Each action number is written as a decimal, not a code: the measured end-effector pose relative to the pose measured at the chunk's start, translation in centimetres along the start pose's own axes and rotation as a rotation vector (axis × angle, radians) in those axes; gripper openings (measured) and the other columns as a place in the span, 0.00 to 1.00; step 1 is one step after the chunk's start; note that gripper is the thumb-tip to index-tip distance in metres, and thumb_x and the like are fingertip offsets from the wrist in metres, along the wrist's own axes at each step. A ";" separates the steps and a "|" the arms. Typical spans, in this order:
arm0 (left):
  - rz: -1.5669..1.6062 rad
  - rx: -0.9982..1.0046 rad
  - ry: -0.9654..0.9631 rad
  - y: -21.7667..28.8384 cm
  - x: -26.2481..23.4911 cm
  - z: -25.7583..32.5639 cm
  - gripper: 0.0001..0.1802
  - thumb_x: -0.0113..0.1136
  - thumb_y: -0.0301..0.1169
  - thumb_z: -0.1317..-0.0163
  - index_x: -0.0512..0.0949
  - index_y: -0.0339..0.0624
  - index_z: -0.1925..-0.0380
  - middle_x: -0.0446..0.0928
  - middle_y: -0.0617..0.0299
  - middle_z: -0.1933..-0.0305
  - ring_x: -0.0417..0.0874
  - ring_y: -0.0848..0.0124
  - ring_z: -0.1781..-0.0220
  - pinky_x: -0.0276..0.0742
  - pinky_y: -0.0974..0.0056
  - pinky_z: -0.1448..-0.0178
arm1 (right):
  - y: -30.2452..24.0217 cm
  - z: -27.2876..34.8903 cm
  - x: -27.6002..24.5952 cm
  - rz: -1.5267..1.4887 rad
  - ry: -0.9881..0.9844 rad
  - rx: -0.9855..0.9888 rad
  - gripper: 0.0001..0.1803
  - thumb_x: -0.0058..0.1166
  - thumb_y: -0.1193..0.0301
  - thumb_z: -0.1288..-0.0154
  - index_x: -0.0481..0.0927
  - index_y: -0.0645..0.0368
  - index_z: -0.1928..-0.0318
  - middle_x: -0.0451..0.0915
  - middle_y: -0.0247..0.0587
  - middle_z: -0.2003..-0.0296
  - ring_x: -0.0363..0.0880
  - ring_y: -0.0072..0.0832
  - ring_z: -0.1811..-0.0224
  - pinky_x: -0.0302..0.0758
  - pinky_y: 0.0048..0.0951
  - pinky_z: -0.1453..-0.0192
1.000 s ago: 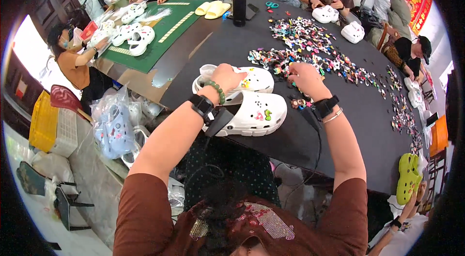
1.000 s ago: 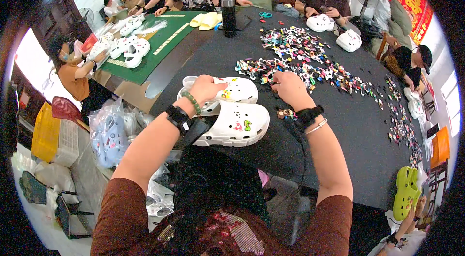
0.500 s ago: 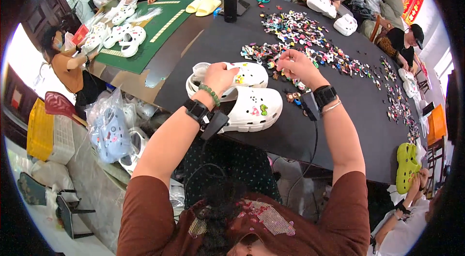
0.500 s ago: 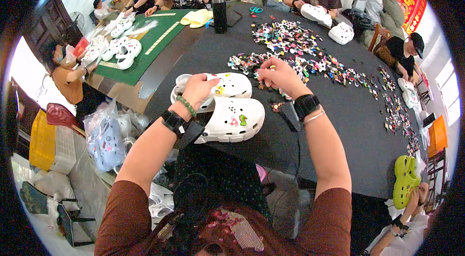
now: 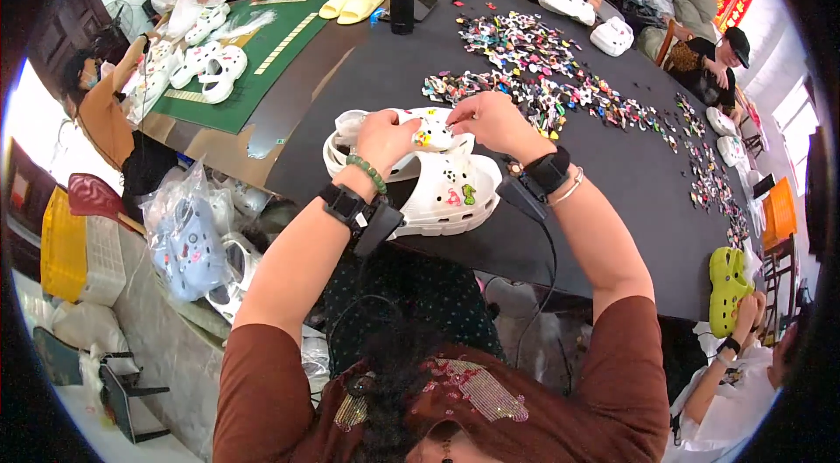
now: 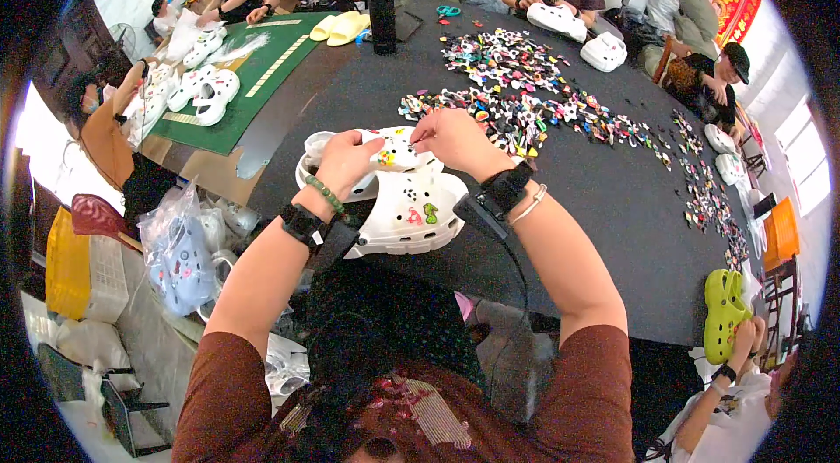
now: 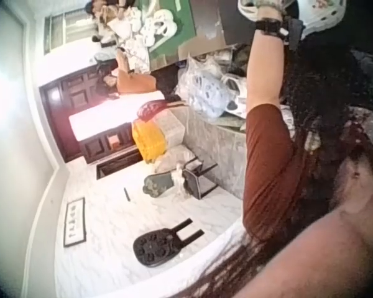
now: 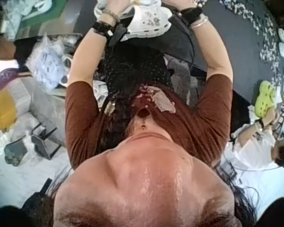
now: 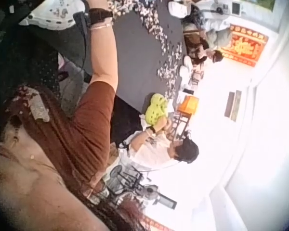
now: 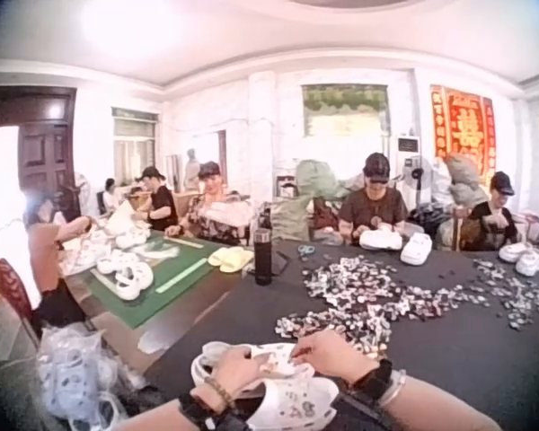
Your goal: Insert decorative charms into the holes of clog-style shoes.
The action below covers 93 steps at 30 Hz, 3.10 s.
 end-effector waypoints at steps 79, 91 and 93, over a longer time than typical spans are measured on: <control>0.023 0.151 0.037 1.5 -0.2 3.1 0.18 0.66 0.33 0.41 0.68 0.38 0.82 0.65 0.70 0.80 0.61 0.80 0.75 0.59 0.68 0.72 | 3.3 0.0 0.6 -0.399 -0.247 0.491 0.46 0.72 0.56 0.49 0.62 0.60 0.35 0.74 0.35 0.71 0.71 0.19 0.77 0.66 0.22 0.77; 0.089 0.101 0.038 1.0 -0.2 3.2 0.17 0.67 0.35 0.45 0.72 0.34 0.81 0.71 0.58 0.81 0.70 0.68 0.77 0.67 0.61 0.69 | 3.4 -0.9 0.7 -0.402 -0.337 0.505 0.43 0.69 0.62 0.49 0.63 0.57 0.34 0.65 0.26 0.84 0.62 0.16 0.85 0.52 0.23 0.83; 0.098 0.107 0.025 1.0 -0.1 3.3 0.17 0.66 0.34 0.43 0.70 0.36 0.81 0.68 0.64 0.80 0.66 0.74 0.76 0.63 0.64 0.71 | 3.0 -1.0 0.5 -0.375 -0.335 0.528 0.43 0.70 0.62 0.50 0.63 0.58 0.35 0.67 0.27 0.84 0.63 0.17 0.85 0.53 0.24 0.83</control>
Point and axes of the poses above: each hand's wrist, its own z-axis away from the middle knuckle, its own x-axis out of the palm, y = z × x, the point moved 3 cm from there along -z, towards the middle knuckle
